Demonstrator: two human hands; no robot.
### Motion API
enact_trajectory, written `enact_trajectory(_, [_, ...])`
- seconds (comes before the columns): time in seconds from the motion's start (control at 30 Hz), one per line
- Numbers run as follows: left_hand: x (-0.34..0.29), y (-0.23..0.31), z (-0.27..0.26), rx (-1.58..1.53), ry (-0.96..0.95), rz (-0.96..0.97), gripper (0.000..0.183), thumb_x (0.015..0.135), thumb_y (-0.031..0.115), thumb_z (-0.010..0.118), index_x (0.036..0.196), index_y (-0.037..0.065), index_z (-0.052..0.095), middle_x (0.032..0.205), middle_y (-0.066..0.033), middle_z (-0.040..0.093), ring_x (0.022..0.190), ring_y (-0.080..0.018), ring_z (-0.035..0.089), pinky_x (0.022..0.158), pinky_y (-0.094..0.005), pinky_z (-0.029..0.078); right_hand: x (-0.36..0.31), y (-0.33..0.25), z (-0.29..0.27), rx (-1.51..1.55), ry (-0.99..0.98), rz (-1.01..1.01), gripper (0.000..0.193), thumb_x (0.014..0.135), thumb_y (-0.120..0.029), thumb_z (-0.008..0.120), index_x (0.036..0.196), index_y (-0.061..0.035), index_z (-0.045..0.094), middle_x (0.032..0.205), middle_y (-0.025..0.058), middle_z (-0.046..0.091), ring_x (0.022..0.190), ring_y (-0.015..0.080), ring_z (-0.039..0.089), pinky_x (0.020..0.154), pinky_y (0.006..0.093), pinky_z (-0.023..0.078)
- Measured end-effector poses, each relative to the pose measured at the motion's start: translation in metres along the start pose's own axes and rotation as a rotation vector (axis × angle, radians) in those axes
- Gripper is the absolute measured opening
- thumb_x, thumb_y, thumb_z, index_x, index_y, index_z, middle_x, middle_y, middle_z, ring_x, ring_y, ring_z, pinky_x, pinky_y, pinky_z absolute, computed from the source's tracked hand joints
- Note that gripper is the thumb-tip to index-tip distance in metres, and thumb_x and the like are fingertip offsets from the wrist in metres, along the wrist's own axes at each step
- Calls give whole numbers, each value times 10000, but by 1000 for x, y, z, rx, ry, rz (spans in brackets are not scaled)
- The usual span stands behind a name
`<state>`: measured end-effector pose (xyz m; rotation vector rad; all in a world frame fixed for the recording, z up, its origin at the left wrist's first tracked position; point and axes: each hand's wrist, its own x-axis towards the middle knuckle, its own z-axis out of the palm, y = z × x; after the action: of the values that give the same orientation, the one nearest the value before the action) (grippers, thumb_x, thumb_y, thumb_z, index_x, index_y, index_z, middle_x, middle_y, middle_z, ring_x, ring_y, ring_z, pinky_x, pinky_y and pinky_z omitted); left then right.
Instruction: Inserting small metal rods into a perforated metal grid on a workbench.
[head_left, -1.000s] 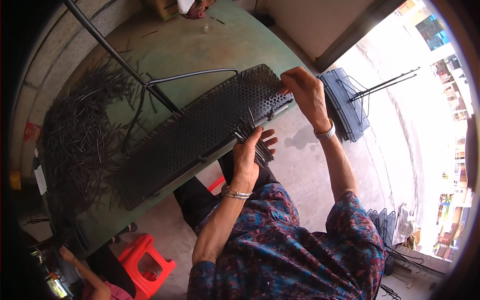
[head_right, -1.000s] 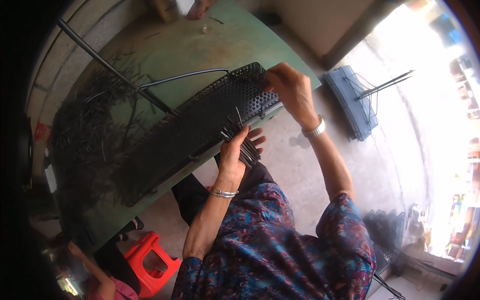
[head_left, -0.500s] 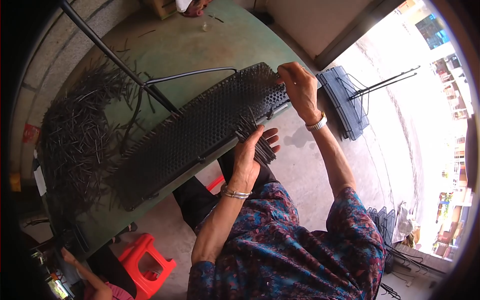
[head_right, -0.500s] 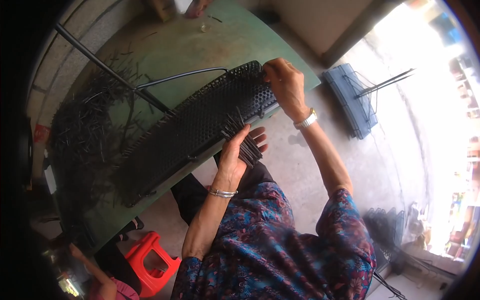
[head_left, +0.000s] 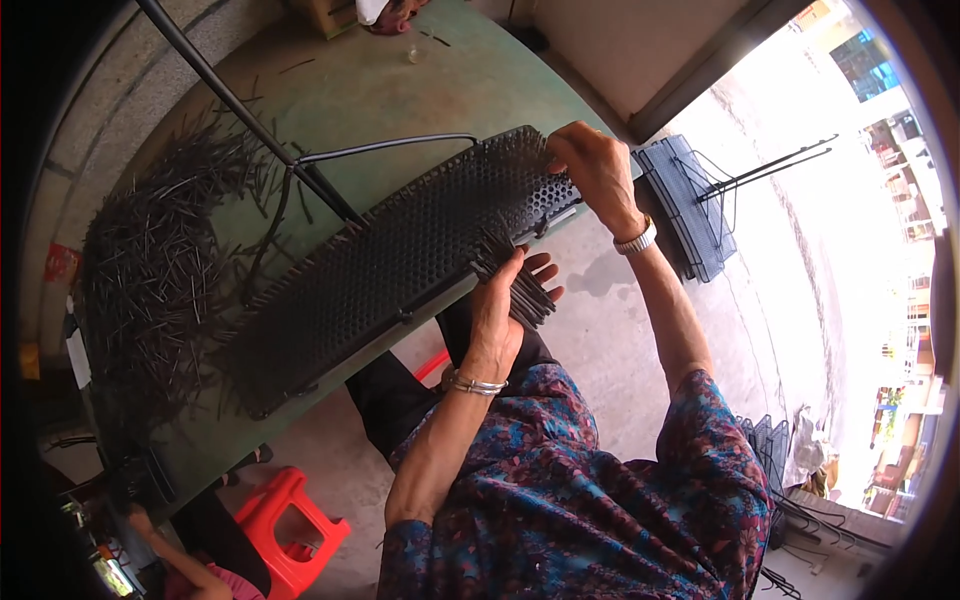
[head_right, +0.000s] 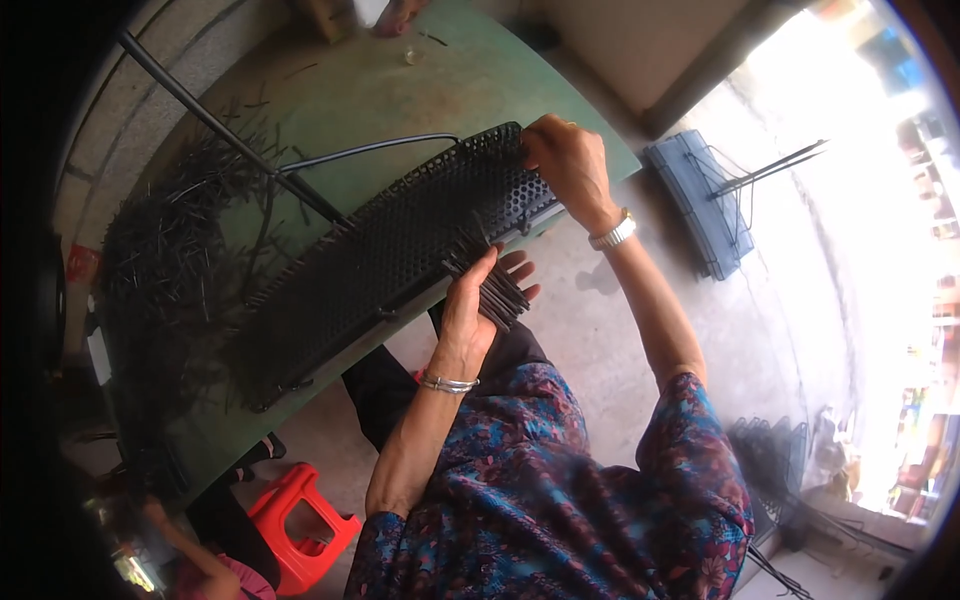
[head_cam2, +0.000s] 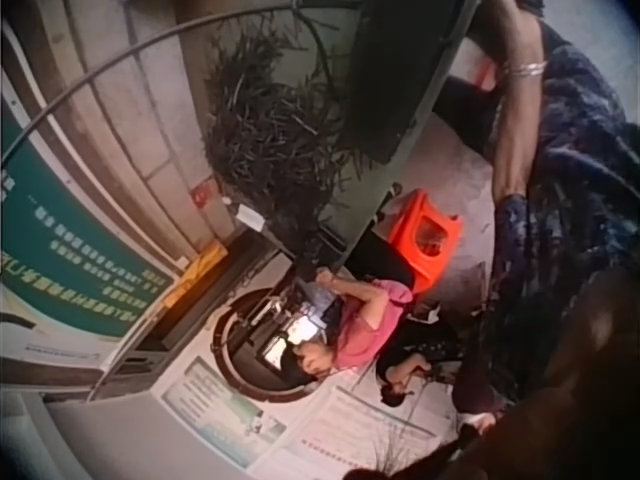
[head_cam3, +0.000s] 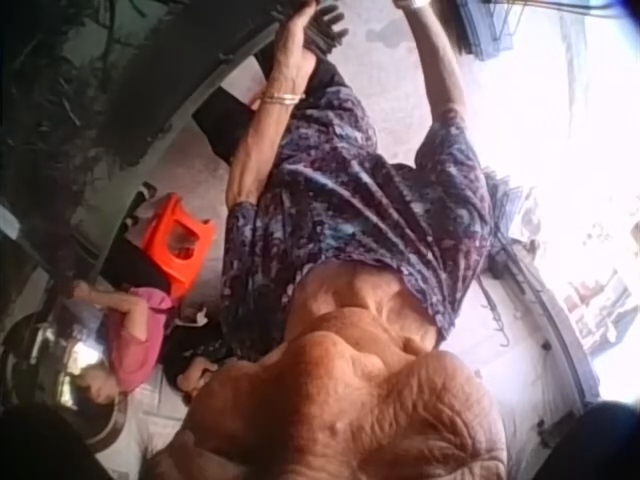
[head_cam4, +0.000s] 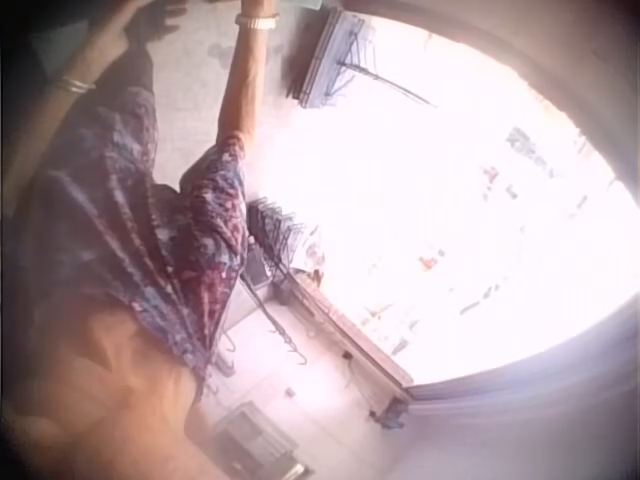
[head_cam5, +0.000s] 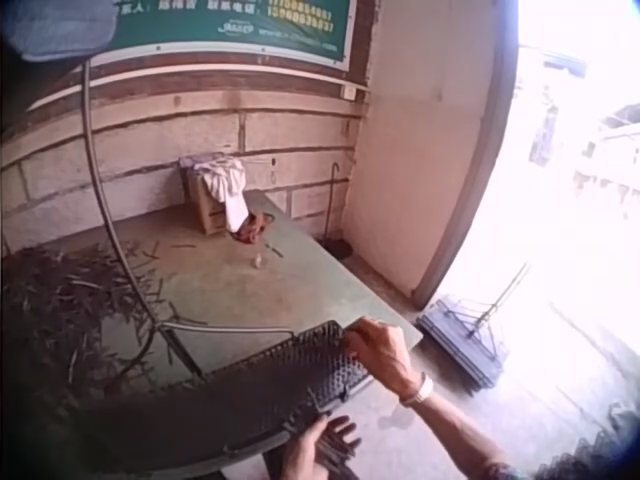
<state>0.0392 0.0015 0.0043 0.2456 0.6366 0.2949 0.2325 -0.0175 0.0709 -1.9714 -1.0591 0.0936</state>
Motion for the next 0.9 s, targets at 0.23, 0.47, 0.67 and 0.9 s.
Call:
enact_trajectory(0.23, [0,2,-3,24,-2,-28,199,979,236,547,1129,107,569,1062,-146,658,945,-289,651,797,-497,554,2,1,10,-57,6,-37,150,879,-125,628,924,10,675,723,104,696,660,155,697,615,278,509])
enact_trajectory(0.47, [1,1,-4,73,19,13,124,955,240,607,986,121,589,765,-60,620,702,-154,585,703,-437,566,1,17,22,-232,-28,-247,127,875,-142,616,914,-35,671,754,115,647,641,242,643,614,352,495])
enact_trajectory(0.67, [0,0,-3,51,34,6,156,957,273,612,1007,130,572,720,-36,577,696,-141,574,708,-449,563,3,22,27,-257,-21,-209,123,885,-172,613,907,-63,667,785,132,630,724,319,630,645,400,486])
enact_trajectory(0.9, [-3,1,-2,-7,51,-26,217,950,304,625,1082,139,573,810,-48,597,798,-204,621,769,-523,566,-3,15,29,-311,22,-211,144,899,-201,611,953,-92,687,828,130,631,759,327,622,660,406,480])
